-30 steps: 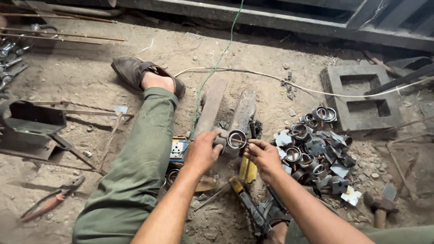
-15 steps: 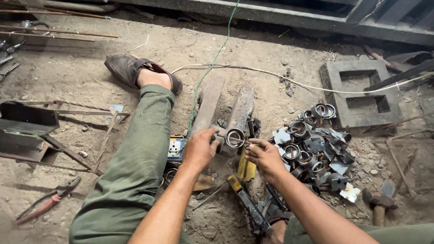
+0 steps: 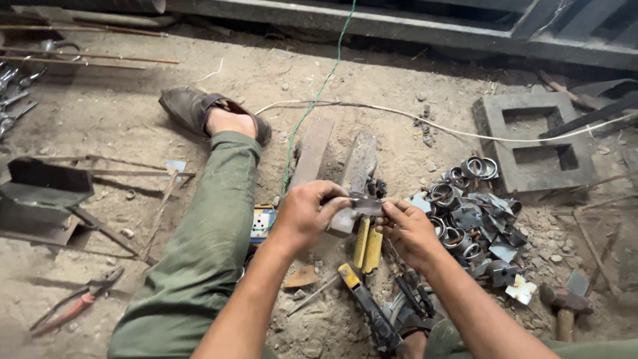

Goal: The person sits on the ground and uses a welding torch to join small metal plates to circular metal rings. They hold the pieces with pliers, weld the joints, and then fit the rings onto the plates to check alignment.

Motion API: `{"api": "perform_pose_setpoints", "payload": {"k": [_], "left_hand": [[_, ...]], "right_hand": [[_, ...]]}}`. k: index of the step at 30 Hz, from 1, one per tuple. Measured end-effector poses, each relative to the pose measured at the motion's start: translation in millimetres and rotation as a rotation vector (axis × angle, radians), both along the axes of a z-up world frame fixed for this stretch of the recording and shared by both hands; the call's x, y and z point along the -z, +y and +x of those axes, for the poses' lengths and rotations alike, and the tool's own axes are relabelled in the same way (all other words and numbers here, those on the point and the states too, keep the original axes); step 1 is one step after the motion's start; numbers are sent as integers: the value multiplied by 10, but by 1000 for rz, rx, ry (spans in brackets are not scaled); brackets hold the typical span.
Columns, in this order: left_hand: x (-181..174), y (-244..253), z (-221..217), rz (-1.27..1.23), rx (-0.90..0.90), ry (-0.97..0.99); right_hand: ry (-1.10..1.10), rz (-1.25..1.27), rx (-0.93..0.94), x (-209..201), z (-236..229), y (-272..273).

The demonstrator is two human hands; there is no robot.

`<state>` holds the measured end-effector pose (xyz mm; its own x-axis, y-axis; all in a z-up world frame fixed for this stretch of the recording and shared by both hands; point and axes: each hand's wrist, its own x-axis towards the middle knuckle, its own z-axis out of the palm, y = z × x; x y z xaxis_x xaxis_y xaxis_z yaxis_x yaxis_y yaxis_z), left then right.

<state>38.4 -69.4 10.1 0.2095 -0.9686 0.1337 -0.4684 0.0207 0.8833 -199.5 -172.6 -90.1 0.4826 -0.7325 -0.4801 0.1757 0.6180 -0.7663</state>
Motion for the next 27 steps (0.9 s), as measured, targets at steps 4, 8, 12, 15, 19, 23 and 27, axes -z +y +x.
{"api": "perform_pose_setpoints", "payload": {"k": [4,8,12,15,19,23,27], "left_hand": [[-397,140,-143,-168,-3,169],[-563,270,-179,-175,-54,394],[-557,315,-113,-278,-65,327],[-522,326,-96,-289,-55,366],[-507,330,-87,-273,-62,368],[-415,295,-18,-136,-111,273],[-113,227,58,180,-185,79]], "right_hand": [[-253,134,-37,-360,38,-13],[-343,152,-127,-497,111,44],[-337,137,-148,-480,123,102],[-406,123,-210,-462,102,112],[-366,139,-173,-467,89,126],[-321,76,-114,-408,86,72],[-2,-40,-39,-182,76,0]]}}
